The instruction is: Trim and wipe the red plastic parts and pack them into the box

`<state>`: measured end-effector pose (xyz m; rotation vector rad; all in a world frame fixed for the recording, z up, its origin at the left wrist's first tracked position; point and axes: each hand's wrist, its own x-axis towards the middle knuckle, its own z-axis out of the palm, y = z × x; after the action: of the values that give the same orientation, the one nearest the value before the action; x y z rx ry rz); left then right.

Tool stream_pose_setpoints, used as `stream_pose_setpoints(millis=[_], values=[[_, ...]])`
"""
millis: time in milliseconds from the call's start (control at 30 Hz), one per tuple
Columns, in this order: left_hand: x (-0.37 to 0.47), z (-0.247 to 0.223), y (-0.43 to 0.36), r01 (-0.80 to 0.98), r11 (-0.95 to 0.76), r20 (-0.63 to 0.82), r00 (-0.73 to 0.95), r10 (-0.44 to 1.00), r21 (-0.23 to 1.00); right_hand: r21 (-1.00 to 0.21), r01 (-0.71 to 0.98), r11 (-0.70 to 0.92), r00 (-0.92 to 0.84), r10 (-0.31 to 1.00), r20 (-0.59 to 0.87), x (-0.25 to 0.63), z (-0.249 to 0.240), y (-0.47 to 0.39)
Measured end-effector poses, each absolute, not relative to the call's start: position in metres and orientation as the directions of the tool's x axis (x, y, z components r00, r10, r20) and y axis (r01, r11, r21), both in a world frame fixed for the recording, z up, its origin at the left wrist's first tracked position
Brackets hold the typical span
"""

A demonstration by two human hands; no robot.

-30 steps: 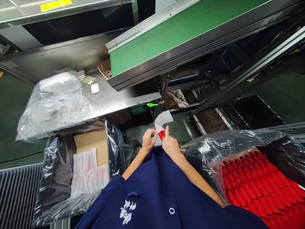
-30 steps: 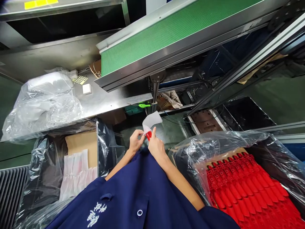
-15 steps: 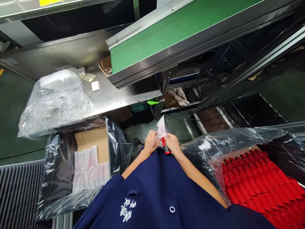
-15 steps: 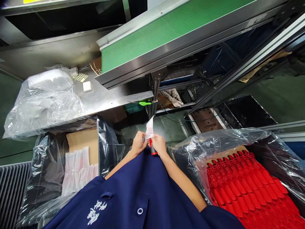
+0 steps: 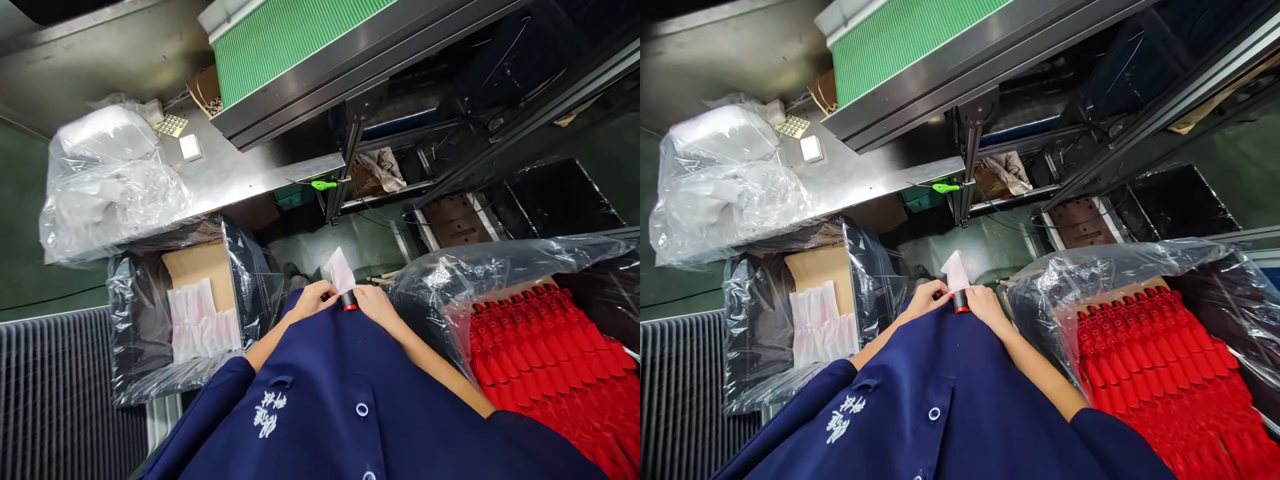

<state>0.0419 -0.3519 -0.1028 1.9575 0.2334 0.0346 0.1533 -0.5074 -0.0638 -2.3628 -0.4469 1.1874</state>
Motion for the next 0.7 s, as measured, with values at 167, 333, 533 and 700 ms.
stream_pose_setpoints(millis=[167,333,533,700], values=[[0.032,-0.095,-0.347,0.106,-0.289,-0.069,0.988,0.136,0.952,-0.497,0.272,-0.824,0.539,0.559,-0.631,0.149,-0.046,-0.519],[0.042,-0.100,-0.349,0.173,-0.246,-0.140,0.979,0.147,0.954,-0.527,0.306,-0.793,0.499,0.605,-0.621,0.149,-0.050,-0.521],[0.053,-0.108,-0.351,0.205,-0.162,-0.191,0.977,0.096,0.965,-0.638,0.129,-0.759,0.459,0.616,-0.640,0.159,-0.062,-0.526],[0.061,-0.083,-0.341,0.103,-0.211,-0.077,0.989,0.128,0.972,-0.686,-0.091,-0.722,0.482,0.571,-0.665,0.174,-0.055,-0.524]])
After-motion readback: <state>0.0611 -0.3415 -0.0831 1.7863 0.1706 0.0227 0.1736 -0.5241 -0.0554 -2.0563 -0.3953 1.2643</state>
